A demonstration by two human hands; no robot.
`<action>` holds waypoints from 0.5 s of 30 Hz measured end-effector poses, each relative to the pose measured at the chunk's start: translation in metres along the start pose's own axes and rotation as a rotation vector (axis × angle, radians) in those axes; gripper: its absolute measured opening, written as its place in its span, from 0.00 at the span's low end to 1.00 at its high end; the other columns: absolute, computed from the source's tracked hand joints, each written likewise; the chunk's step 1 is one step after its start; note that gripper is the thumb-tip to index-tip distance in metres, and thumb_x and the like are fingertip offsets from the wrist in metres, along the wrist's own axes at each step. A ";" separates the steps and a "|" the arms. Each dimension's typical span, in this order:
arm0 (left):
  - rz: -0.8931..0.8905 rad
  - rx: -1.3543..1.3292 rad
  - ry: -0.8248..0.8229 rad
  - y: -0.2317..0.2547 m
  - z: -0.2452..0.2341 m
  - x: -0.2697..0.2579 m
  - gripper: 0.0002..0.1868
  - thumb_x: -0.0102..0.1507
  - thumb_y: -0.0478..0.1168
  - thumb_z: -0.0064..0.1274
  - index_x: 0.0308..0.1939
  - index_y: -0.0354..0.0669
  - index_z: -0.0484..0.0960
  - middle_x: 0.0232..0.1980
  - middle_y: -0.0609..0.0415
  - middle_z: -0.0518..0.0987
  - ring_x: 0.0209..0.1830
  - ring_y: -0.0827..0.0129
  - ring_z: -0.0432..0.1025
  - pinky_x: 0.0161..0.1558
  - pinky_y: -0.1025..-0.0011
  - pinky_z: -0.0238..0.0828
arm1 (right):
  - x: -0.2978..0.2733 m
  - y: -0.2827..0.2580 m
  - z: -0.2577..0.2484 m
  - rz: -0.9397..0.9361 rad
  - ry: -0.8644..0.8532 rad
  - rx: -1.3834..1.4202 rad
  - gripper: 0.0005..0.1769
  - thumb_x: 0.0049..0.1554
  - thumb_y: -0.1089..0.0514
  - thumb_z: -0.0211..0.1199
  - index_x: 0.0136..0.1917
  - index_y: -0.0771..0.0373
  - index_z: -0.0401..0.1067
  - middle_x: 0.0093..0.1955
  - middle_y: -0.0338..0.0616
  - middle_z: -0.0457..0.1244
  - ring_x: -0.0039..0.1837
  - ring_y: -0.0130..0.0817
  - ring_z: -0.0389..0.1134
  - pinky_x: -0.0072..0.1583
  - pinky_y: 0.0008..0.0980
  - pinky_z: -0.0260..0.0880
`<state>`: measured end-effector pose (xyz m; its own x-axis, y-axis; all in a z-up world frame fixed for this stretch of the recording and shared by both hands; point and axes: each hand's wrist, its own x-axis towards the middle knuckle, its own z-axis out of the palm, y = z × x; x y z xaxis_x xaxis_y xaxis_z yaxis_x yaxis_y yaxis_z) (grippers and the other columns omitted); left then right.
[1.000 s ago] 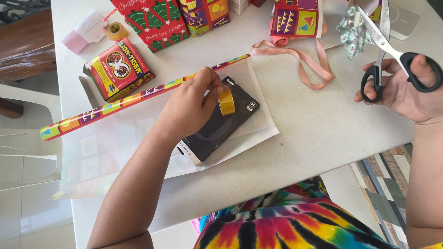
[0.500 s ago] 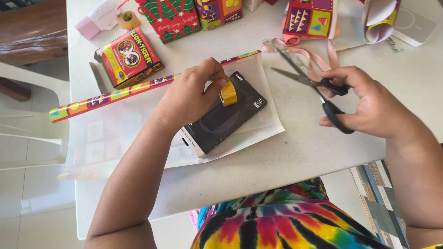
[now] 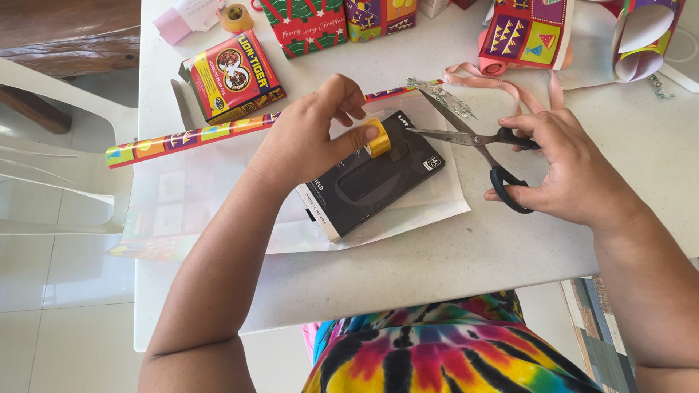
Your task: The person opens a black product box, removes a pink handheld fan, and inspects it by turning it on and off. They then place the fan back into the box and attach a pink ribbon to it.
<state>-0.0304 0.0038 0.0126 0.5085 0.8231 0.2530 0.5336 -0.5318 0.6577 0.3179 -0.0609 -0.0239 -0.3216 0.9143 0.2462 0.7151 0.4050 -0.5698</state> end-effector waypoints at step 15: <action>0.488 0.220 0.131 0.017 0.026 0.070 0.12 0.56 0.33 0.66 0.42 0.50 0.85 0.59 0.57 0.78 0.60 0.57 0.72 0.60 0.60 0.67 | -0.019 0.007 -0.017 -0.023 -0.055 0.150 0.55 0.30 0.54 0.83 0.69 0.59 0.64 0.60 0.47 0.59 0.62 0.37 0.65 0.65 0.35 0.66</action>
<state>0.0318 0.0475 0.0226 0.6512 0.4808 0.5871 0.3930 -0.8755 0.2812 0.3397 -0.0755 -0.0194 -0.3738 0.9012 0.2195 0.6073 0.4167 -0.6765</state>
